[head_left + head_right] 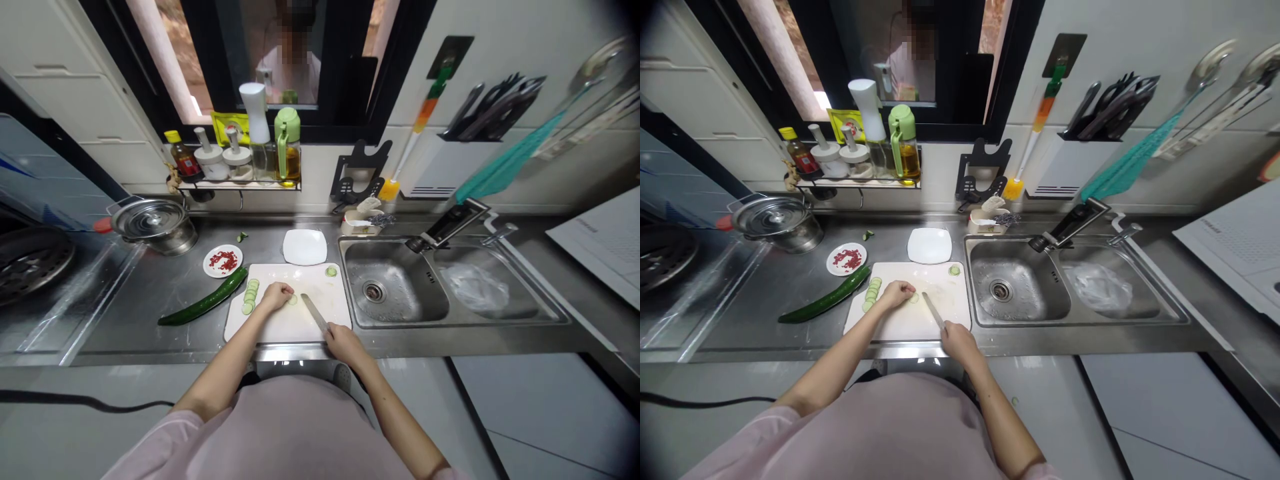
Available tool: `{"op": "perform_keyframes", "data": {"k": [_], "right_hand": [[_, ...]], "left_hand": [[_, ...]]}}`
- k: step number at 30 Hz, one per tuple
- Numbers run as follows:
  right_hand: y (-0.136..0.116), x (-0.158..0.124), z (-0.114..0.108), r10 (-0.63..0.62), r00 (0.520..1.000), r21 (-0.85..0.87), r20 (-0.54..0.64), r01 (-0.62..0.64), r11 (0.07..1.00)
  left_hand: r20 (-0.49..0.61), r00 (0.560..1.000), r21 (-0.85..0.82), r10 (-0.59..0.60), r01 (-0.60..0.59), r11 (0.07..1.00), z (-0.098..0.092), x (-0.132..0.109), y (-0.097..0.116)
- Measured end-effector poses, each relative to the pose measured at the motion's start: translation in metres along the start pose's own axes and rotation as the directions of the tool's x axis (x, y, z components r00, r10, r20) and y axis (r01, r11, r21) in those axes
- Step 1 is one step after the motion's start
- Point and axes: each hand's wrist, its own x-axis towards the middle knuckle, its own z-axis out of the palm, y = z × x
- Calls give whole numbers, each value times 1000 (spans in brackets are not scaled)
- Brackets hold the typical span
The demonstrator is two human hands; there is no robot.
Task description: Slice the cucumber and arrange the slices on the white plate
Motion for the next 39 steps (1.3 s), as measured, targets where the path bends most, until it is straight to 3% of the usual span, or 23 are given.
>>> {"op": "perform_keyframes", "data": {"k": [4,16,39], "right_hand": [[-10,-2,-1,-20,1000,-48,12,20,999],[-20,3,7,-40,999,-49,29,41,998],[-32,12,-2,-34,994,-74,103,42,996]], "left_hand": [[-61,998,27,-16,18,999,-4,-1,-3],[-78,996,109,-38,46,993,-2,-5,1],[-46,997,170,-65,72,983,-3,3,0]]}}
